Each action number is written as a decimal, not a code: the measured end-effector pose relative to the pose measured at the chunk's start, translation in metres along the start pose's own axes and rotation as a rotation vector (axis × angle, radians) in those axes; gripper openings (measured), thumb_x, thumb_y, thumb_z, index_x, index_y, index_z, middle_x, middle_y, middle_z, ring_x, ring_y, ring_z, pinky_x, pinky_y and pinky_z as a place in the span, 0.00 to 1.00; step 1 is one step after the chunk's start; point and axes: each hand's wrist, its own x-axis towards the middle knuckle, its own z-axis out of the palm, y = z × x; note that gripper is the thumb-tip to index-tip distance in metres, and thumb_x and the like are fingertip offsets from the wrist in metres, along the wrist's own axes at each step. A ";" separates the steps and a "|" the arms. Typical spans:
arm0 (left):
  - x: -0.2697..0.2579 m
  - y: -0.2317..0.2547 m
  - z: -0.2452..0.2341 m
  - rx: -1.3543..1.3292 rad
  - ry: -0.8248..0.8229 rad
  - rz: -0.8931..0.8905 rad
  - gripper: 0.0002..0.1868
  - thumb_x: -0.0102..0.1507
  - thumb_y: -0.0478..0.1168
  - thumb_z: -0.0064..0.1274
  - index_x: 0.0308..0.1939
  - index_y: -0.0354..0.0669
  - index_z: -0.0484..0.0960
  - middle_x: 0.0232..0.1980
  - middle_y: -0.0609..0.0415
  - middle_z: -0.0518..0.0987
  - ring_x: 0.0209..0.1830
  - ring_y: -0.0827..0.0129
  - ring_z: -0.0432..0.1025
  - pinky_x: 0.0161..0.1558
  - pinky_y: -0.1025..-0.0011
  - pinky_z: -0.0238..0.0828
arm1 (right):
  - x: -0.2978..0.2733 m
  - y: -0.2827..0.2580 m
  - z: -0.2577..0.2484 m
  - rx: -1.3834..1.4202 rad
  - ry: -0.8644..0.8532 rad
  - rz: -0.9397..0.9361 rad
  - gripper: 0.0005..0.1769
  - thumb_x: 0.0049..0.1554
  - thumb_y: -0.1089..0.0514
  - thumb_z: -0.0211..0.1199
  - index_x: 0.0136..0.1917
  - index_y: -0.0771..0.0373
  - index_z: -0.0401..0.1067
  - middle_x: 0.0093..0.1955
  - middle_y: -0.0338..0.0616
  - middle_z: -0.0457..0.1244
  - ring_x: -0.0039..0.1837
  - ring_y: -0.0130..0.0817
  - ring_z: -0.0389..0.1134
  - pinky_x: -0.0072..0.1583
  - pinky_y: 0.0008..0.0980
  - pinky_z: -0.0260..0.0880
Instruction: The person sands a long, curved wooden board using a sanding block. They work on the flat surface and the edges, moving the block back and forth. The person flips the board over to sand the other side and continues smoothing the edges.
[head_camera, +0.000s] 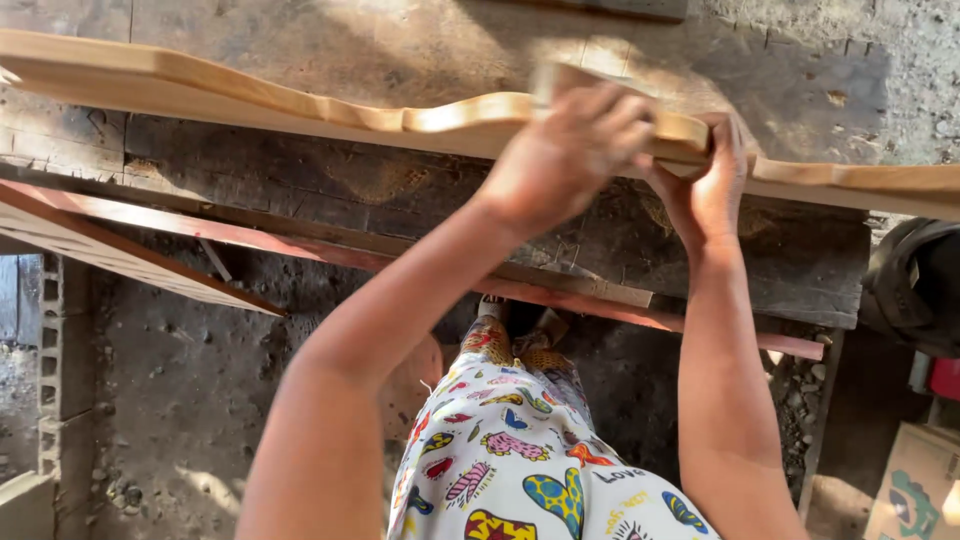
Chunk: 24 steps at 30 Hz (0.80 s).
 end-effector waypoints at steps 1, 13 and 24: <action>0.018 0.008 0.020 0.001 -0.001 0.006 0.20 0.60 0.29 0.50 0.54 0.48 0.75 0.59 0.54 0.73 0.61 0.58 0.66 0.56 0.62 0.68 | -0.002 0.000 -0.003 0.004 0.002 -0.004 0.15 0.54 0.44 0.69 0.44 0.53 0.69 0.50 0.45 0.67 0.55 0.38 0.70 0.48 0.37 0.77; -0.061 -0.039 -0.013 -0.153 0.036 0.144 0.16 0.72 0.34 0.47 0.64 0.36 0.74 0.65 0.47 0.75 0.64 0.51 0.70 0.61 0.53 0.72 | -0.021 -0.005 -0.027 -1.018 -0.219 -0.783 0.28 0.48 0.69 0.85 0.52 0.63 0.67 0.52 0.44 0.61 0.54 0.36 0.64 0.54 0.27 0.62; 0.046 0.041 0.109 0.055 -0.074 0.155 0.24 0.73 0.40 0.40 0.74 0.45 0.64 0.76 0.42 0.63 0.76 0.41 0.56 0.74 0.46 0.57 | 0.025 0.022 -0.049 -0.507 -0.483 -0.484 0.17 0.72 0.65 0.43 0.72 0.68 0.53 0.72 0.55 0.55 0.75 0.41 0.56 0.80 0.39 0.55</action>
